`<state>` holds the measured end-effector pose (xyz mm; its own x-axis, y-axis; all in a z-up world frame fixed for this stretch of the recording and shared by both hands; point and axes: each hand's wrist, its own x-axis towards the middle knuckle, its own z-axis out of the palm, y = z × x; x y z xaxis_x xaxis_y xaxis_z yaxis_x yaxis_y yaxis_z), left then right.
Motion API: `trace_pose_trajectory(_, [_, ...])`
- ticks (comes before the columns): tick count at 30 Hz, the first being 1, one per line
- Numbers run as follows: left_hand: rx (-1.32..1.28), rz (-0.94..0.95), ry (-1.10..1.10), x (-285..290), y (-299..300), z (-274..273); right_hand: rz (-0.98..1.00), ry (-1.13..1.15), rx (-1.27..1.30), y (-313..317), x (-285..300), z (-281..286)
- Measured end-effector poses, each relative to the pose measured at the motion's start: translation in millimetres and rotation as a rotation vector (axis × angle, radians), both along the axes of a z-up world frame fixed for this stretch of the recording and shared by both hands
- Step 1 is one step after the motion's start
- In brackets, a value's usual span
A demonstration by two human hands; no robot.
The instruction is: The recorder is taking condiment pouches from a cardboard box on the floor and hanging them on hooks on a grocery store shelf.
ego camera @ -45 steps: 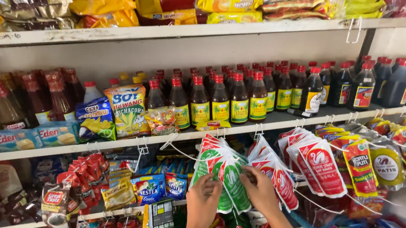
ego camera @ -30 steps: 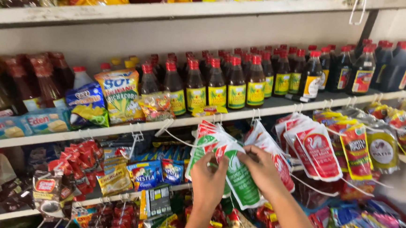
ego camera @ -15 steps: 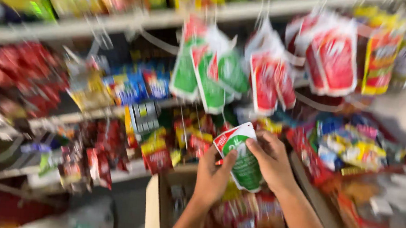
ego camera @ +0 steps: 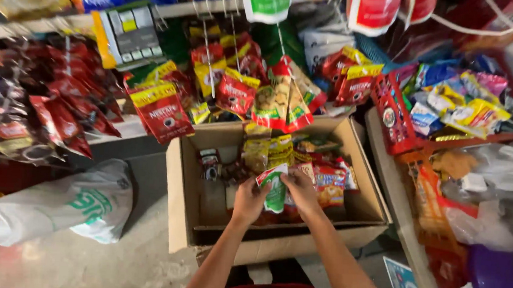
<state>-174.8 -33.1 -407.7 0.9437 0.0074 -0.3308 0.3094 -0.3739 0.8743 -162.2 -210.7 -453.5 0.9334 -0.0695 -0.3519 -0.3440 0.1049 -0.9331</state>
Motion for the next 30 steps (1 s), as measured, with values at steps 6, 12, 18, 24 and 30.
trace_pose_trajectory(6, [0.006,0.087,0.021,-17.4,-6.1,-153.4,0.013,0.064,-0.117,-6.6,-22.1,-129.3])
trace_pose_trajectory(12, [0.072,0.113,-0.017,-39.0,-15.9,-218.1,0.078,0.187,-0.296,-3.7,-45.8,-192.0])
trace_pose_trajectory(18, [0.209,-0.017,0.137,-42.6,-28.2,-265.4,0.171,0.202,-0.620,-15.5,-60.0,-272.3])
trace_pose_trajectory(24, [0.075,-0.002,0.386,-21.5,-12.7,-212.3,0.011,0.075,-0.251,-7.0,-53.3,-236.8])
trace_pose_trajectory(30, [0.043,0.052,0.119,-27.9,-0.8,-182.8,0.002,0.074,-0.170,-21.5,-58.0,-214.4])
